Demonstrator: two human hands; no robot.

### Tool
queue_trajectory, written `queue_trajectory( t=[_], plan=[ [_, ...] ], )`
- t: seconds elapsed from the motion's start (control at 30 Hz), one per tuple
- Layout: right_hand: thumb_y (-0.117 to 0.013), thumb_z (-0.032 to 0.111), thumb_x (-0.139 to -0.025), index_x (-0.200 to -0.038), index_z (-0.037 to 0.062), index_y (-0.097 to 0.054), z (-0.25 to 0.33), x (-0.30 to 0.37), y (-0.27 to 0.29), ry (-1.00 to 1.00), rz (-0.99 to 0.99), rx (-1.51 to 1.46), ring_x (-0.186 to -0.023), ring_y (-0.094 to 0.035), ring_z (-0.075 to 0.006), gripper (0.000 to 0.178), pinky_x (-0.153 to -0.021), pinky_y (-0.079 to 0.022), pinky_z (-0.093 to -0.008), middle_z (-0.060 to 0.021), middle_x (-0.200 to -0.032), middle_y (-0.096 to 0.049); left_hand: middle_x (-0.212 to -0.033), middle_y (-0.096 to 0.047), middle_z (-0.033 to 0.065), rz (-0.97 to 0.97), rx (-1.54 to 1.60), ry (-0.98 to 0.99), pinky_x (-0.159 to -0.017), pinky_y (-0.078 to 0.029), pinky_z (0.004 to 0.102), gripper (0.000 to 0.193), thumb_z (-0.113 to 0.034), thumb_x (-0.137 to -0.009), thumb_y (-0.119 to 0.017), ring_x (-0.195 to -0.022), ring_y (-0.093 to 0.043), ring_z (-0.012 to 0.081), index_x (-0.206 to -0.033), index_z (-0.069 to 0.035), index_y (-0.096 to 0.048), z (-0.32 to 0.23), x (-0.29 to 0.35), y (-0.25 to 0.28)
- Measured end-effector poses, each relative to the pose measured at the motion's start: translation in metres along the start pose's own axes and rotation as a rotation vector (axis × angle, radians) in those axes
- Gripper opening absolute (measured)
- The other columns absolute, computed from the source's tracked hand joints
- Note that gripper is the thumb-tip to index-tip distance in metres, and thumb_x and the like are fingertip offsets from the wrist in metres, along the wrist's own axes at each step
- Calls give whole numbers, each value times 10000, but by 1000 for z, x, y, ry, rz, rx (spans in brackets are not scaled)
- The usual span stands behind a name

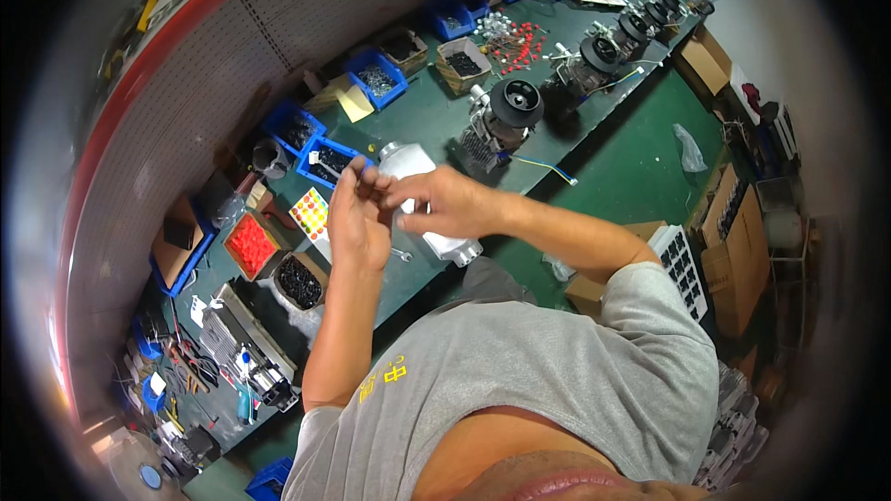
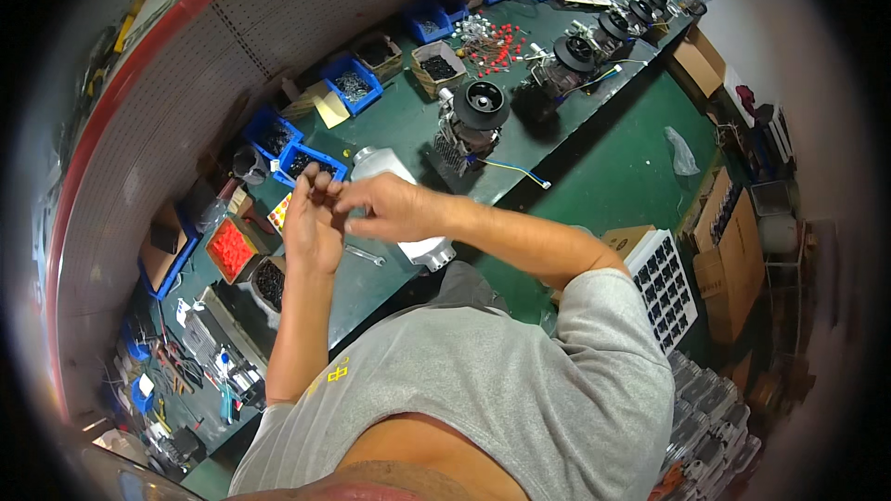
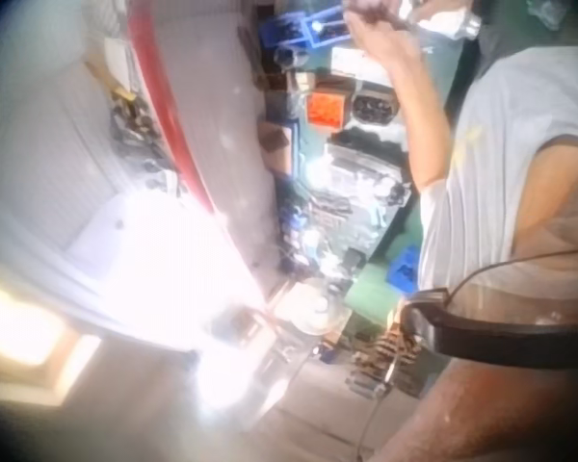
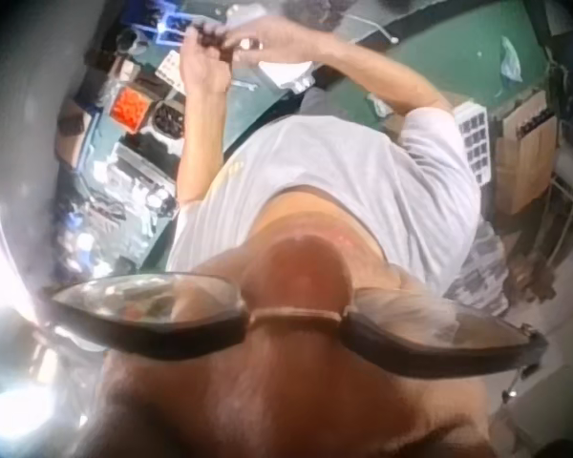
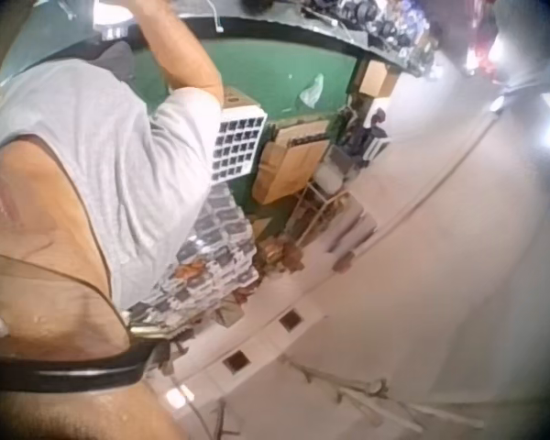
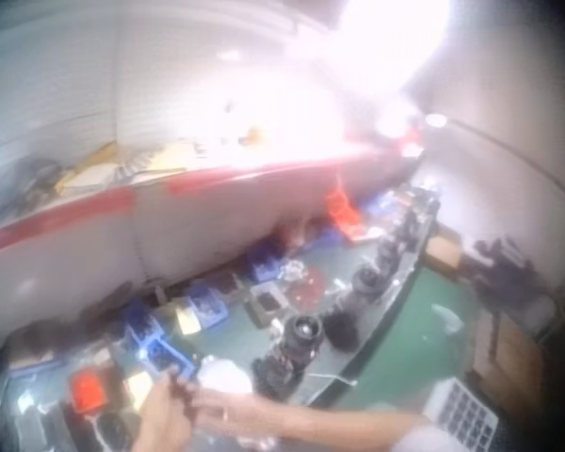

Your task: The person unpacks a metal casing and attaches it to a motor assembly. They then use a power drill to secure the casing, followed by manual adjustments and the use of a hammer to fit components. Finally, they connect a small circuit board to the assembly.

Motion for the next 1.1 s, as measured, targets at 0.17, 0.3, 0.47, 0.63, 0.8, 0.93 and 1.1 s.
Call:
queue_trajectory(
  t=[0.17,0.3,0.47,0.63,0.8,0.93,1.1],
  plan=[
    [-700,78,-908,-1132,-7,-712,16,28,77,180,-224,175,-898,-715,-195,240,-777,-576,-317,-123,-1017,-743,-650,-328,-58,37,-13,-71,-773,-476,345,260,-326,-1090,-501,-585,-332,88,-1137,-76,-557,-9,3,16],
    [-681,91,-949,-1103,-18,-720,-76,47,226,-61,-670,-25,-859,-675,-101,193,-765,-553,-259,-60,-961,-739,-622,-258,-65,-145,-263,-165,-698,-454,319,286,-327,-1079,-516,-532,-266,66,-1135,-51,-564,-11,4,43],
    [-683,100,-882,-1084,-13,-728,-267,49,345,-226,-849,249,-910,-741,-248,235,-828,-571,-364,-155,-985,-761,-619,-281,-60,-307,-470,-174,-654,-433,311,329,-328,-1088,-482,-535,-283,66,-1133,-12,-562,13,0,51],
    [-700,133,-850,-1052,40,-704,-456,54,343,-702,-593,609,-1009,-692,-422,222,-863,-554,-517,-214,-1038,-726,-611,-334,-50,-410,-580,-195,-620,-429,301,327,-320,-1093,-479,-533,-321,71,-1099,-9,-578,40,5,48],
    [-676,75,-856,-1014,38,-698,-504,52,330,-763,-433,952,-998,-708,-405,163,-838,-579,-509,-212,-1025,-724,-600,-347,-46,-470,-624,-180,-599,-453,311,337,-311,-1097,-473,-516,-325,75,-1074,4,-589,61,8,40],
    [-606,39,-888,-997,36,-704,-510,45,314,-766,-302,972,-1014,-720,-374,147,-850,-595,-483,-227,-1054,-728,-596,-355,-45,-495,-635,-152,-596,-465,306,343,-301,-1101,-464,-514,-334,71,-1084,14,-600,72,8,40],
    [-626,61,-883,-976,29,-702,-516,50,319,-796,-424,899,-961,-725,-408,125,-852,-586,-500,-251,-1009,-733,-594,-364,-50,-441,-614,-177,-595,-473,294,332,-295,-1097,-481,-514,-334,63,-1085,10,-613,76,6,31]
  ],
)
Point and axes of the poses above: each hand's wrist, its own x-axis away from the middle knuckle, its own y-axis out of the back of the hand, z = x × y, the point moved 10 cm from there along -x, towards the middle knuckle
